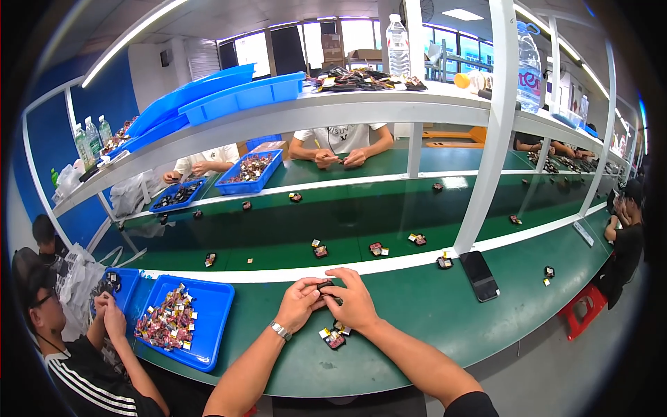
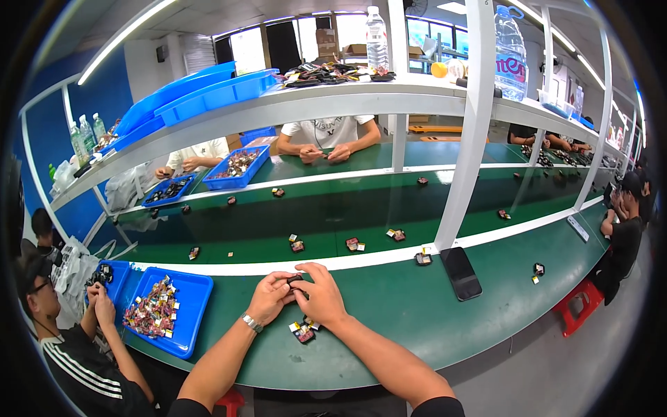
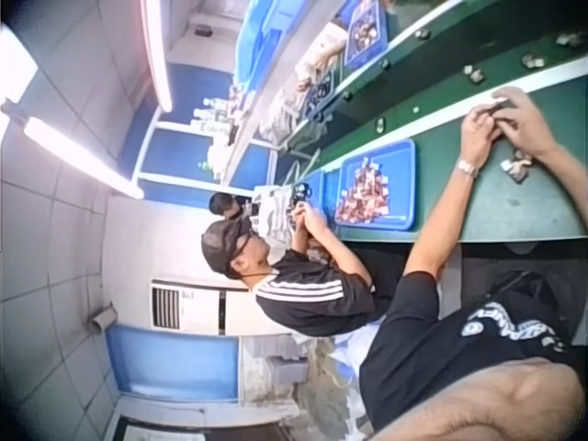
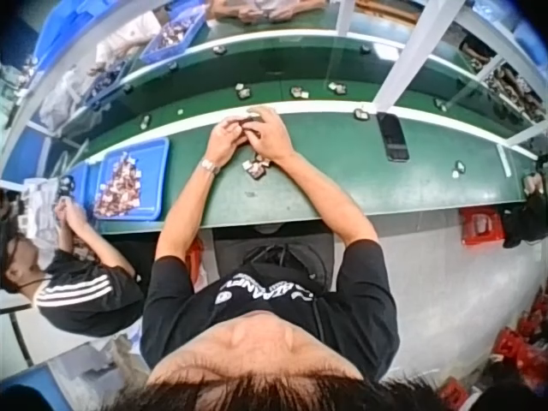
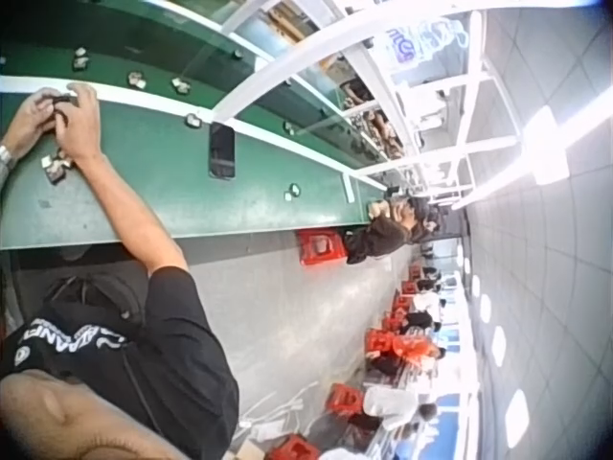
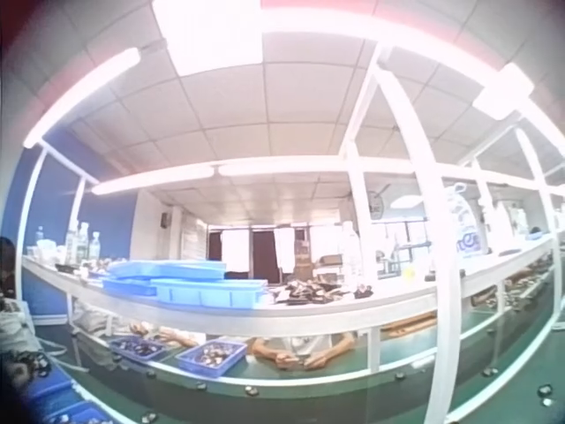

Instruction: Assembling small electronic or mechanical components on a conveyor belt in a factory setting.

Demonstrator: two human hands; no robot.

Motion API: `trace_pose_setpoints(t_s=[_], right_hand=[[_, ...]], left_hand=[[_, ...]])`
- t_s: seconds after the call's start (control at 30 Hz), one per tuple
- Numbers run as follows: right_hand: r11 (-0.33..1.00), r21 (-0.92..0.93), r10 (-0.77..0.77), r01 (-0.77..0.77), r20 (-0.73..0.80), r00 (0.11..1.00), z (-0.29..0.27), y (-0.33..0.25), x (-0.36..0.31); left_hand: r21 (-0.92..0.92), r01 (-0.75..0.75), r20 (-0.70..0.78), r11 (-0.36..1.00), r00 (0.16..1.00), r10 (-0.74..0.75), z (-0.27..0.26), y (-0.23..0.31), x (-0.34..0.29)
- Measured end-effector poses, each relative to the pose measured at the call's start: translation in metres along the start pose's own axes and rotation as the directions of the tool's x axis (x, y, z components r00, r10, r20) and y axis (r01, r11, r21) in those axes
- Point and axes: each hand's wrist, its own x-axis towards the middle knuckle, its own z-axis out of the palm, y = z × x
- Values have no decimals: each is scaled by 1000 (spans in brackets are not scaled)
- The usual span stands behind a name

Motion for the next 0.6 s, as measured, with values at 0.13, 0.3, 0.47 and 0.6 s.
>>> trace_pose_setpoints(t_s=[0.13,0.3,0.47,0.6], right_hand=[[999,19,37,-37,-6,999,1,1,-2],[999,4,44,-44,-10,999,4,-1,-1],[999,26,-22,21,50,999,5,2,4],[1000,18,25,-26,62,998,1,1,2]], left_hand=[[-20,-2,12,1000,1000,2,0,-1,0],[-13,0,-11,1000,1000,0,0,-1,1],[5,-37,-42,999,998,37,0,-4,0],[9,-22,-71,1000,997,22,1,-1,2]])
